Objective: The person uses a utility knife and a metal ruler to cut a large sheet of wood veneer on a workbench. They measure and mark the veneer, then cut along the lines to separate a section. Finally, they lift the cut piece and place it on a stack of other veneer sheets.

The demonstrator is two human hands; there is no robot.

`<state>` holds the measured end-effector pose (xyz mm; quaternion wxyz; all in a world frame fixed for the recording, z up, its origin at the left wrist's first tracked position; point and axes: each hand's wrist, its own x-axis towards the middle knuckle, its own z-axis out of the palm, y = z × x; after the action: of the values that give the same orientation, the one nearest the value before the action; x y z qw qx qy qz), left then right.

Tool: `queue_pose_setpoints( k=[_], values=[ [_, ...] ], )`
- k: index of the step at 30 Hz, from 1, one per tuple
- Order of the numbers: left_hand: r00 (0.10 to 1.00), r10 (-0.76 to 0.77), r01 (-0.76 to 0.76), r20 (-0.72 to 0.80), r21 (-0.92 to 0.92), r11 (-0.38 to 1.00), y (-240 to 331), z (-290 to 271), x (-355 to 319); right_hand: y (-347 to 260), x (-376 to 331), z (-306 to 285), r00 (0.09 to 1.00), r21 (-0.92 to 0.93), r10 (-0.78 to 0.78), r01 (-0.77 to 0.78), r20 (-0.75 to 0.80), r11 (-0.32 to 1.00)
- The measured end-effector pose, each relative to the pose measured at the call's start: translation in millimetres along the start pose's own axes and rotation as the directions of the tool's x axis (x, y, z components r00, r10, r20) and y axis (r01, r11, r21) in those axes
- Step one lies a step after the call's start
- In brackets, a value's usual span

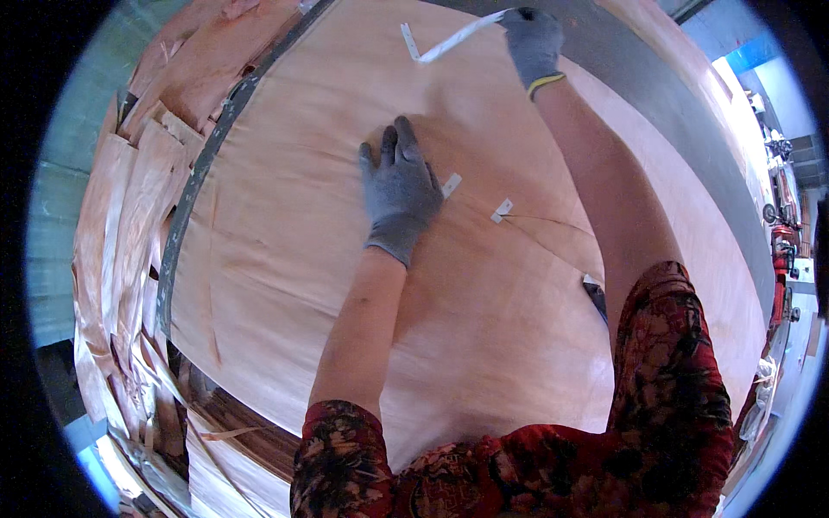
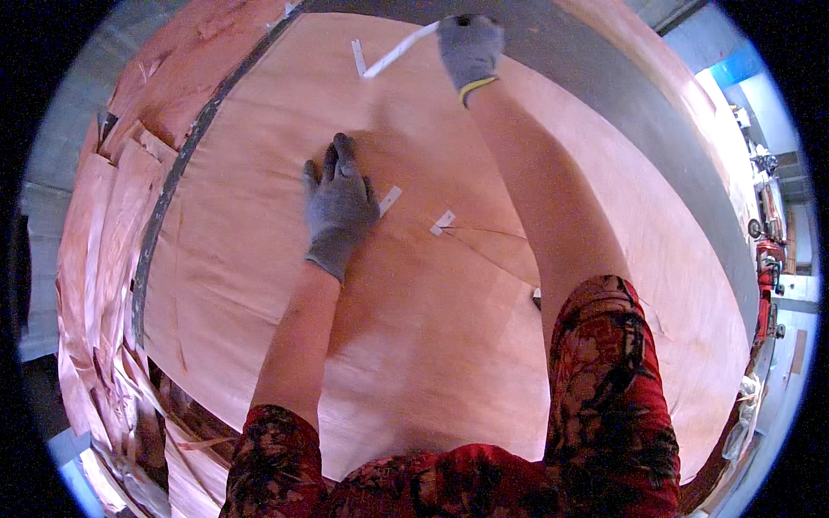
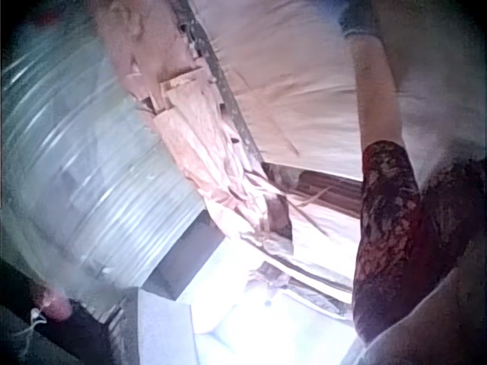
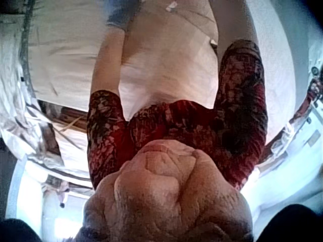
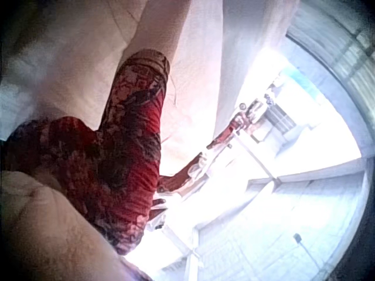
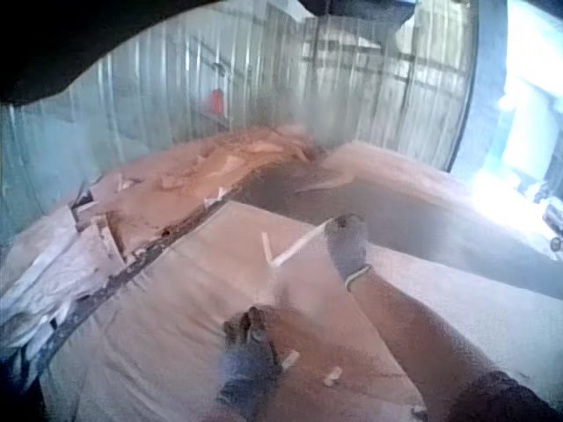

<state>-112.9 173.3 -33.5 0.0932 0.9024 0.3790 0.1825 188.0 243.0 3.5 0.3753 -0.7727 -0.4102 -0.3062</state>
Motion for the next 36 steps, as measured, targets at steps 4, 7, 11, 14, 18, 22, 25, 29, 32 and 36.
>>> queue_pose_setpoints(
  k=[4,7,11,14,18,22,25,29,32,36],
  values=[
    [0.998,-0.054,0.054,0.015,0.027,0.998,-22,-9,-16,-21,24,-51,0.988,-0.006,0.152,-0.152,0.011,0.988],
    [0.998,0.001,0.002,-0.063,0.039,0.999,-15,3,-13,7,61,-106,0.977,0.128,0.212,-0.205,-0.038,0.970],
    [0.998,0.043,-0.036,0.056,-0.120,0.992,0,-10,-5,24,83,-194,0.989,0.246,0.131,-0.145,0.071,0.958],
    [0.999,0.002,0.004,0.048,-0.135,0.991,-31,8,-7,-18,87,-263,0.949,0.309,0.009,-0.112,0.315,0.944],
    [0.970,-0.093,-0.072,-0.226,-0.628,0.775,-37,0,6,-55,61,-344,0.876,0.458,-0.258,0.049,0.408,0.888],
    [0.851,0.307,-0.460,-0.426,-0.325,0.826,142,-177,-48,-80,3,-417,0.757,0.328,0.044,-0.334,0.652,0.883],
    [0.815,0.390,-0.501,-0.429,-0.183,0.846,185,-214,-84,-104,-24,-437,0.658,0.322,0.064,-0.449,0.750,0.834],
    [0.846,0.322,-0.489,-0.426,-0.378,0.786,191,-199,-97,-113,-56,-447,0.821,0.580,-0.133,-0.269,0.556,0.769],
    [0.958,0.169,-0.284,-0.230,-0.815,0.504,180,-197,-106,-127,-67,-476,0.676,0.481,0.134,-0.635,0.725,0.605],
    [0.971,0.208,0.172,0.115,-0.942,-0.287,173,-204,-115,-111,-110,-472,0.719,0.620,0.075,-0.642,0.691,0.450]
  ],
)
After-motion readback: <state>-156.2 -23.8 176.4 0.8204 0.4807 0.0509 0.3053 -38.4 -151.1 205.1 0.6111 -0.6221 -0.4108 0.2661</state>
